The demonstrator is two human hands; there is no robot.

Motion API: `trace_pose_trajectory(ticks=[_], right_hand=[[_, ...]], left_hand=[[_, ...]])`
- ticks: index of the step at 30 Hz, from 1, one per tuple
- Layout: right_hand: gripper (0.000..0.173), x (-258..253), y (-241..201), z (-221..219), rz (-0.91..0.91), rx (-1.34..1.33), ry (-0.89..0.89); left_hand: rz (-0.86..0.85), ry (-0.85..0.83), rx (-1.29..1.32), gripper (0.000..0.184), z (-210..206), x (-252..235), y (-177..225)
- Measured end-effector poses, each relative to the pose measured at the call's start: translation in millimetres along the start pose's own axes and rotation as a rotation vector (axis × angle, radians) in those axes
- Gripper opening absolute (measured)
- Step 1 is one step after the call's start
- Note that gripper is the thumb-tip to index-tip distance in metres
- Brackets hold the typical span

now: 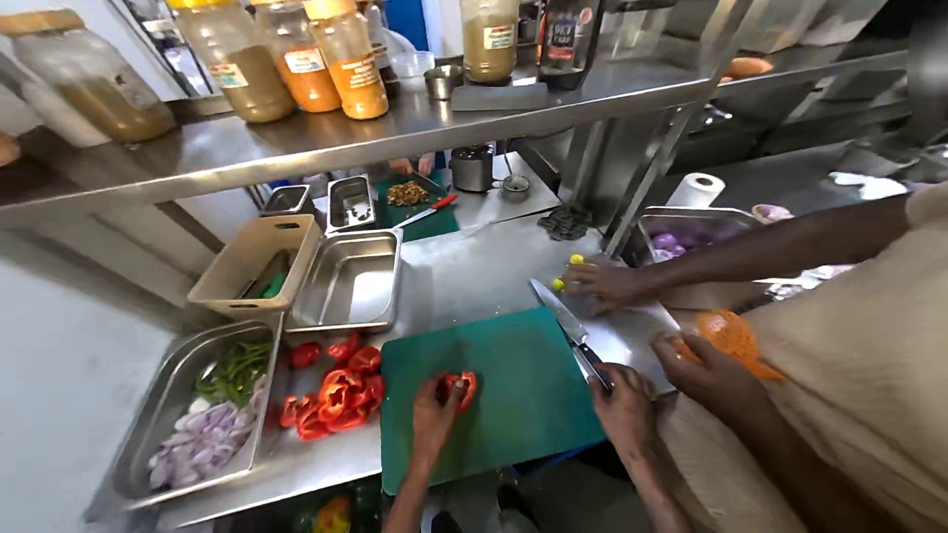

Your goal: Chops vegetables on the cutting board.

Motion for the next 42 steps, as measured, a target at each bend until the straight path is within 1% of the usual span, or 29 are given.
trace_pose_trajectory(ticks=[2, 4, 6, 10, 15, 18, 19, 22, 24, 27, 29, 31, 32, 34, 35, 37, 38, 40, 42], right_hand=[[0.036, -12.3, 6.4, -4.2, 0.044, 0.043, 0.021], [0.040, -27.3, 17.5, -17.7, 0.070, 0.062, -0.011], [0.041, -39.6, 31.9, -36.6, 0.073, 0.100, -0.071], [0.043, -52.7, 36.7, -50.1, 0.124, 0.102, -0.105], [0.044, -59.5, 38.5, -50.5, 0.086, 0.088, -0.143], [0.043, -57.7, 34.3, -54.1, 0.097, 0.103, -0.143], [0.043, -58.7, 27.3, -54.4, 0.070, 0.135, -0.164], [0.044, -57.5, -17.7, -43.7, -0.158, 0.217, -0.364], [0.040, -53.4, -20.8, -46.9, -0.091, 0.160, -0.266], [0.041, -26.2, -34.9, -40.2, -0.019, 0.067, -0.224], [0.046, 1.7, -54.1, -39.3, -0.011, -0.063, -0.229], [0.049, 34.3, -69.0, -45.7, -0.057, -0.190, -0.257], [0.051, 49.1, -74.1, -50.7, -0.085, -0.210, -0.263], [0.048, 71.1, -84.4, -59.7, -0.141, -0.102, -0.306], [0.047, 77.4, -88.3, -64.0, -0.158, -0.003, -0.343], [0.049, 82.2, -83.2, -74.6, -0.156, 0.154, -0.416], [0.049, 80.1, -78.8, -77.8, -0.127, 0.167, -0.411], [0.048, 71.0, -72.8, -76.0, -0.080, 0.153, -0.384], [0.042, 66.0, -73.6, -70.0, -0.095, 0.131, -0.393]], left_hand=[[-0.048, 0.082, 0.020, 0.052, 5.2, 5.5, -6.2], [-0.121, 0.195, -0.004, 0.040, 8.2, 12.6, -8.2], [-0.180, 0.285, -0.044, 0.033, 8.5, 19.8, -6.2], [-0.203, 0.356, -0.019, 0.034, 11.4, 22.4, -4.9], [-0.215, 0.350, 0.036, 0.035, 8.8, 20.3, -6.6], [-0.165, 0.323, 0.078, 0.034, 9.5, 23.1, -8.5], [-0.156, 0.313, 0.108, 0.034, 9.8, 22.3, -9.0], [-0.139, 0.278, 0.208, 0.033, 13.0, 22.0, -11.5], [-0.147, 0.269, 0.266, 0.032, 23.5, 21.6, -14.6], [-0.150, 0.260, 0.311, 0.031, 37.0, 24.5, -17.8], [-0.183, 0.221, 0.268, 0.032, 46.6, 22.4, -19.0], [-0.269, 0.114, 0.144, 0.043, 51.6, 17.2, -15.8], [-0.332, 0.054, 0.061, 0.050, 50.9, 14.0, -12.5], [-0.420, -0.108, -0.101, 0.059, 41.6, 7.5, -4.2], [-0.443, -0.193, -0.172, 0.059, 34.5, 4.5, -0.5], [-0.468, -0.306, -0.265, 0.049, 18.6, -0.6, 2.9], [-0.480, -0.320, -0.276, 0.043, 12.5, -4.0, 4.4], [-0.494, -0.285, -0.258, 0.033, 4.3, -8.0, 9.2], [-0.488, -0.225, -0.227, 0.027, 0.4, -3.2, 11.9]])
Point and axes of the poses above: each hand's wrist, its own x-axis away from the middle knuckle, its own z-axis out of the back of the hand, y = z × x, the point moved 8 cm from there along -x, towards the middle knuckle, and after that the axes turned 4 degrees about -z, right-handed, at the moved point
